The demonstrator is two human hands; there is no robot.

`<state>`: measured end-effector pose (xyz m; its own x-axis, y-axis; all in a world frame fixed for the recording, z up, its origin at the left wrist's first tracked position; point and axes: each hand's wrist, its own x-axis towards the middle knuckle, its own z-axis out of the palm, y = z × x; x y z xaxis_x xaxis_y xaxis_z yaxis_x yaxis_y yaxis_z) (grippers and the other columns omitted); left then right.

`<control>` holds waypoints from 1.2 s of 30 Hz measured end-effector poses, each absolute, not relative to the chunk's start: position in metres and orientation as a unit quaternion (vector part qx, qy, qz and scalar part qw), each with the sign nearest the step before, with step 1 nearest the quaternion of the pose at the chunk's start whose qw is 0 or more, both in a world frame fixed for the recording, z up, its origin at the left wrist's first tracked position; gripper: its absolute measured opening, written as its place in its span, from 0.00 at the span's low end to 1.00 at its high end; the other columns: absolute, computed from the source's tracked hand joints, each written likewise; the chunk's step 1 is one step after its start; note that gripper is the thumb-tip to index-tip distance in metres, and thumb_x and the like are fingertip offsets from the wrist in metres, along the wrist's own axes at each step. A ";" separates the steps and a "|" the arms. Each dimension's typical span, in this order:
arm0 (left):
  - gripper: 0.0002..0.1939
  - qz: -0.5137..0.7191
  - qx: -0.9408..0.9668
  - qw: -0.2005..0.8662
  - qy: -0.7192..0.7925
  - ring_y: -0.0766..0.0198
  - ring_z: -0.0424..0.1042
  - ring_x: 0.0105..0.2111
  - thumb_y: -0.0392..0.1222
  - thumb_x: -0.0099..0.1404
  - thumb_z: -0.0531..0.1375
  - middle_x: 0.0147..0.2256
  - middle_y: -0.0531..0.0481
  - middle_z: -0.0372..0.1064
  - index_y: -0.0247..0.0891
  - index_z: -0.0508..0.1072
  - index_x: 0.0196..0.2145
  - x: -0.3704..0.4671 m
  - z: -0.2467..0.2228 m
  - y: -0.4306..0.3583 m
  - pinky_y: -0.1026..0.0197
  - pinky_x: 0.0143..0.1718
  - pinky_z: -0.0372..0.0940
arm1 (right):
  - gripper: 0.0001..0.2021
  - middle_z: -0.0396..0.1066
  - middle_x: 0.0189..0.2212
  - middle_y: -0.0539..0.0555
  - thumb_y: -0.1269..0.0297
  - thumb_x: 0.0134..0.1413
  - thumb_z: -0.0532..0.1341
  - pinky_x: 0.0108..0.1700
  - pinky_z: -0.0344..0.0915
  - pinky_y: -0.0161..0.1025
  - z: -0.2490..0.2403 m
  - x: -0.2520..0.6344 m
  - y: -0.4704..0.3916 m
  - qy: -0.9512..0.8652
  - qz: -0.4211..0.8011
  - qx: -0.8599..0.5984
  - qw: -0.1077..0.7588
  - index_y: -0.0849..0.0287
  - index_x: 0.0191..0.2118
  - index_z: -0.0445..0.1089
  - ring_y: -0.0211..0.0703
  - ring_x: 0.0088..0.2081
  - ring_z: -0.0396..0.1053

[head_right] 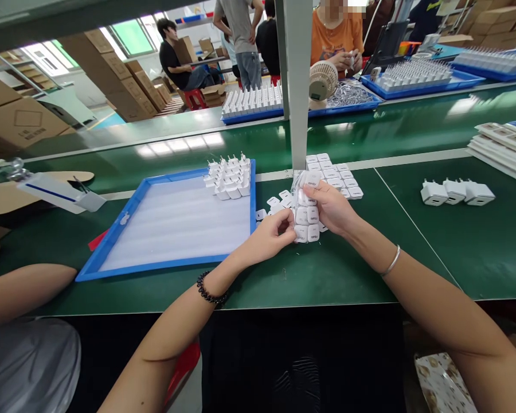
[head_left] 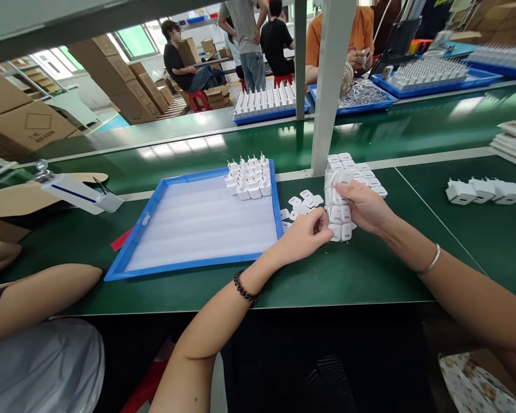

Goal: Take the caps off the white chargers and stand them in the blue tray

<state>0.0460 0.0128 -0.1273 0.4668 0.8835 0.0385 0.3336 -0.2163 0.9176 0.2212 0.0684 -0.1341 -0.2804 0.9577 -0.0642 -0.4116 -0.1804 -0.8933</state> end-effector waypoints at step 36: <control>0.08 0.547 0.653 0.263 0.454 0.71 0.51 0.20 0.29 0.72 0.46 0.25 0.59 0.50 0.42 0.56 0.38 0.044 -0.140 0.019 0.64 0.24 0.49 | 0.11 0.76 0.40 0.59 0.75 0.65 0.54 0.60 0.70 0.48 -0.124 0.243 0.089 -0.329 0.591 -0.309 0.669 0.61 0.39 0.73 0.46 0.53 0.73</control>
